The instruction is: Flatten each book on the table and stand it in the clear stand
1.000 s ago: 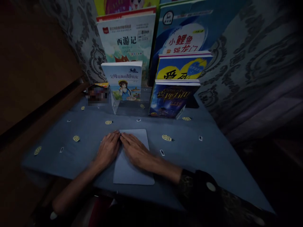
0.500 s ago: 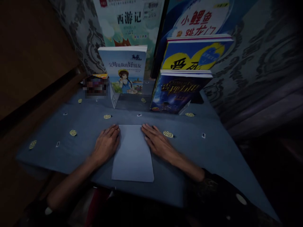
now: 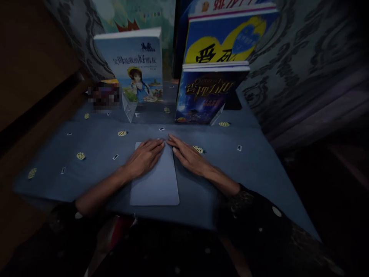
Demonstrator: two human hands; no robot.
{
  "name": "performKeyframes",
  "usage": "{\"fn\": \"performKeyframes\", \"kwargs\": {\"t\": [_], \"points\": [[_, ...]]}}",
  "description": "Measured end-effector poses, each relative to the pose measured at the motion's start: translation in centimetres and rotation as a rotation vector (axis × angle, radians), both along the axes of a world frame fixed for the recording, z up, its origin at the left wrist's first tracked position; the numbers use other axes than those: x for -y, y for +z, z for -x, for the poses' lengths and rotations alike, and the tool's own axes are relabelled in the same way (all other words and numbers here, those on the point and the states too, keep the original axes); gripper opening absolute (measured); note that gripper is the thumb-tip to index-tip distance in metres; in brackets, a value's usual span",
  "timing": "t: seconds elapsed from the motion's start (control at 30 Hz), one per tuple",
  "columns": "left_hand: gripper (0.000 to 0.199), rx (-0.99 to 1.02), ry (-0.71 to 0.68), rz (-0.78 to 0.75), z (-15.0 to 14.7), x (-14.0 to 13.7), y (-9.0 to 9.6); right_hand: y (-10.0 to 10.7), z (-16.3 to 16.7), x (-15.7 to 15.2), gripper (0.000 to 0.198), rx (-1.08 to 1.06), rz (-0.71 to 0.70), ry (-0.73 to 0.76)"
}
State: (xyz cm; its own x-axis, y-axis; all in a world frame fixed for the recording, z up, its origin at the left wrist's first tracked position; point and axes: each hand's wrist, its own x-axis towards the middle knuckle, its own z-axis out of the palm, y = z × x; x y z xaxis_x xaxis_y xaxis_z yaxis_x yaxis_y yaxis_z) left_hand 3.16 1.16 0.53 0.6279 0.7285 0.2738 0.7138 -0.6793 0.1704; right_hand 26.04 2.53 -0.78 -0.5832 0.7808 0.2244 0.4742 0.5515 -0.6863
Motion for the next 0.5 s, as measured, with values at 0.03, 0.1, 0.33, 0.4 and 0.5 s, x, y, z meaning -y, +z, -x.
{"fn": "performKeyframes", "kwargs": {"t": [0.03, 0.1, 0.33, 0.4, 0.5], "points": [[0.038, -0.008, -0.008, 0.006, -0.3, -0.2, 0.1, -0.1, 0.1, 0.0, 0.055, -0.003, -0.005, -0.004], [0.038, -0.034, -0.013, 0.016, -0.7, -0.3, 0.4, -0.2, 0.3, 0.1, 0.055, -0.008, -0.017, -0.015], [0.036, -0.011, -0.171, 0.053, -0.7, 1.4, 0.7, -0.6, 0.7, 0.2, 0.048, 0.052, -0.022, -0.018], [0.035, 0.000, -0.211, 0.077, -0.7, 2.2, 0.8, -0.6, 0.7, 0.2, 0.048, 0.069, -0.032, -0.022], [0.034, 0.002, -0.246, 0.128, -0.7, 3.8, 1.1, -0.6, 0.8, 0.4, 0.048, 0.095, -0.047, -0.037]]}}
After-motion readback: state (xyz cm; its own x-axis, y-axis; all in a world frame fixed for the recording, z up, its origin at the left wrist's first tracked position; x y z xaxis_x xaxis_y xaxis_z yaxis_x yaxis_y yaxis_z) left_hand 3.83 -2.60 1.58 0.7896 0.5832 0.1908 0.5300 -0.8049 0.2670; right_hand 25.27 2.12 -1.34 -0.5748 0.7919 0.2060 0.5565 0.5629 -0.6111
